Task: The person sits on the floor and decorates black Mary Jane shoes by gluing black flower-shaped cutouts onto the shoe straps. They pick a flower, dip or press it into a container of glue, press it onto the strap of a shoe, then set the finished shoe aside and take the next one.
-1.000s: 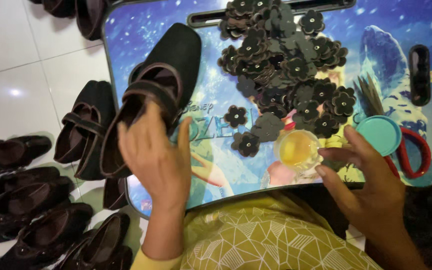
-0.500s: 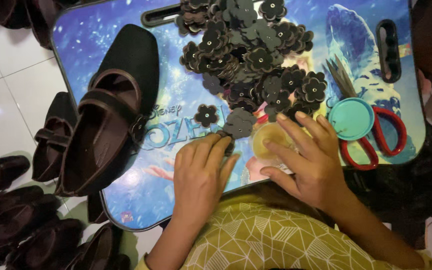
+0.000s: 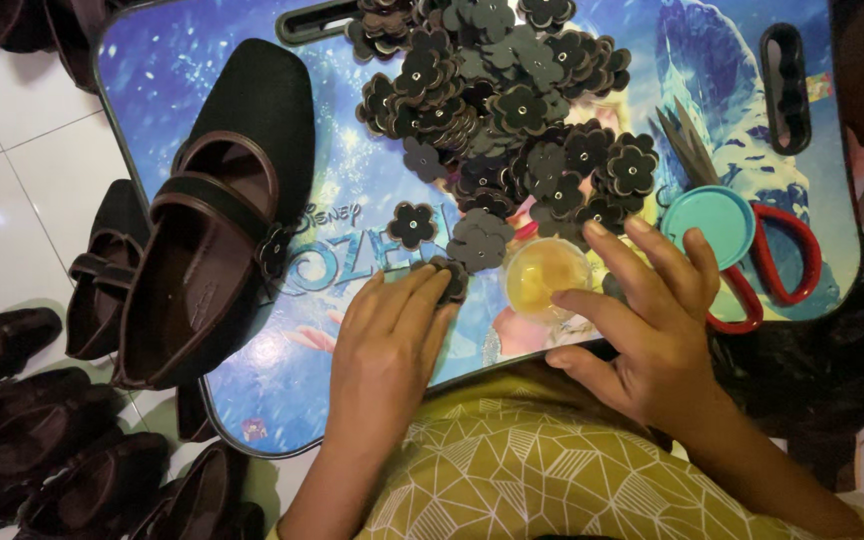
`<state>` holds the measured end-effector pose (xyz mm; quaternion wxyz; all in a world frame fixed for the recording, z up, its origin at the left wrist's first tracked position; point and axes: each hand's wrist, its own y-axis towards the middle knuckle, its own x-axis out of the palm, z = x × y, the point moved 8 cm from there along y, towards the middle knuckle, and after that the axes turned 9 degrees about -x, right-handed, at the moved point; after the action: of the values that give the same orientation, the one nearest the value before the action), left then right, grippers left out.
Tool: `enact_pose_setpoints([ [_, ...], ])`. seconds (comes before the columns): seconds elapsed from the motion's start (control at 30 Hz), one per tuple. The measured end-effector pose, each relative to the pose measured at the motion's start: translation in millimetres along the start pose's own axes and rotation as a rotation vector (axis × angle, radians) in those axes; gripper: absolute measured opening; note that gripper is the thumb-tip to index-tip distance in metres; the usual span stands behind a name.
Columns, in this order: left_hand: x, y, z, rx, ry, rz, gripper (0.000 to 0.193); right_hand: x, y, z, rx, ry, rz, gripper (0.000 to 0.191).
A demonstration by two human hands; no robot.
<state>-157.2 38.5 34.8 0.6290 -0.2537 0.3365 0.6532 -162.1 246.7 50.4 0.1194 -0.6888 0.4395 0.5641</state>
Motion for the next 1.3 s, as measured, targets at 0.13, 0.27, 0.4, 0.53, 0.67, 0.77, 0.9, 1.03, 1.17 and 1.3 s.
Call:
enact_pose_setpoints([
  [0.13, -7.3, 0.9, -2.2, -0.016, -0.009, 0.072, 0.024, -1.9, -3.6, -1.3, 0.005, 0.018, 0.0, 0.04],
  [0.27, -14.4, 0.5, -10.5, -0.143, -0.149, 0.124, 0.018, -1.1, -5.3, -3.0, 0.009, 0.012, -0.01, 0.04],
  [0.4, -5.5, -4.2, -24.9, -0.392, -0.486, 0.048, 0.016, -0.3, -5.9, -3.5, 0.009, 0.015, -0.013, 0.039],
  [0.53, 10.3, -5.5, -27.3, -0.5, -0.608, -0.026, 0.023, -1.4, -6.6, -4.4, 0.007, 0.029, -0.013, 0.039],
  [0.67, 24.3, -8.4, -27.8, -0.601, -0.806, -0.098, 0.034, -9.7, -4.7, -7.9, -0.019, 0.171, 0.009, 0.033],
  [0.77, 30.4, -11.1, -19.5, -0.64, -0.976, -0.187, 0.046, -16.8, -0.7, -8.0, 0.04, 0.466, 0.036, 0.021],
  [0.9, 29.0, -8.2, 1.0, -0.591, -1.118, -0.283, 0.057, -20.4, 7.4, -12.7, 0.142, 0.615, 0.062, 0.024],
  [1.03, 22.9, -8.3, 14.2, -0.569, -1.118, -0.351, 0.063, -16.5, 18.7, -22.7, 0.121, 0.507, 0.032, 0.031],
  [1.17, 18.6, -8.9, 18.7, -0.559, -1.066, -0.35, 0.065, -17.0, 24.7, -26.9, 0.11, 0.386, 0.046, 0.03],
  [1.3, 17.0, -7.8, 23.0, -0.522, -1.092, -0.344, 0.066, -17.9, 28.3, -32.3, 0.038, 0.28, 0.033, 0.031],
])
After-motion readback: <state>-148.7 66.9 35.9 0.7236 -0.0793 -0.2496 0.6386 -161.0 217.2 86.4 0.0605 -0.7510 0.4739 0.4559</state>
